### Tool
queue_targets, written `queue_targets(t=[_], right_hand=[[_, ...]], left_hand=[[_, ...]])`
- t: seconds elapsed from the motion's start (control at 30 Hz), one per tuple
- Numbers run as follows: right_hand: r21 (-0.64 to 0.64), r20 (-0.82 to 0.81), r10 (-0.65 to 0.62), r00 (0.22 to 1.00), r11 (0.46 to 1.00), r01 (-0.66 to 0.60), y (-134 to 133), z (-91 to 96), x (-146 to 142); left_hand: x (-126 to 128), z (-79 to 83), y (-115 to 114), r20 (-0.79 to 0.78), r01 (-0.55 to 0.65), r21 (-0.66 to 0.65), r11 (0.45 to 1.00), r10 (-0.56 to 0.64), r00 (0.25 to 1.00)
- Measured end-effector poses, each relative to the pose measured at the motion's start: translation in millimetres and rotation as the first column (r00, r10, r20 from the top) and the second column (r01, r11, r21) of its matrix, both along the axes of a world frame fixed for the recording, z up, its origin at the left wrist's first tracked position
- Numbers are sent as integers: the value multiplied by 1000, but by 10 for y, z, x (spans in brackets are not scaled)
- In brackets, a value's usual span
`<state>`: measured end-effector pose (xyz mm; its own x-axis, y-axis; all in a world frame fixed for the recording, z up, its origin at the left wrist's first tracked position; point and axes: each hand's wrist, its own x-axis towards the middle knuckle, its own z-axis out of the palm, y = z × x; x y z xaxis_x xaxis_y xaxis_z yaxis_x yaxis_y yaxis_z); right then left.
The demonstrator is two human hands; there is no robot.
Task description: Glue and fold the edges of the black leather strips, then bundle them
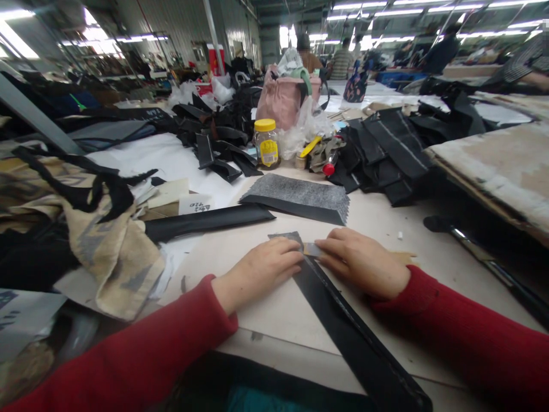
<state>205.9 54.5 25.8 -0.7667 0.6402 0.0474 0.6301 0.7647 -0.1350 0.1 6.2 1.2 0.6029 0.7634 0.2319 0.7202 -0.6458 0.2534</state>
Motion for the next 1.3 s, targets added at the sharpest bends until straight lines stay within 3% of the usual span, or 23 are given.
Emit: queue_targets(t=[0.27,0.43,0.6,1.3], right_hand=[[6,63,-9,998,1000,9,34,47,-97],[20,67,-22,997,1000,20,13,33,-87],[2,49,-34,998,999,34,0,4,-75],[-22,2,-69,998,997,69,-30,-22,-68]], left_hand=[[-47,-22,50,162,-14,-73,997,26,986],[-55,-53,214,282,-219,-83,972,233,931],[-62,-116,307,166,-341,-12,940,338,927],[-61,-42,132,-151,-177,173,969,204,967]])
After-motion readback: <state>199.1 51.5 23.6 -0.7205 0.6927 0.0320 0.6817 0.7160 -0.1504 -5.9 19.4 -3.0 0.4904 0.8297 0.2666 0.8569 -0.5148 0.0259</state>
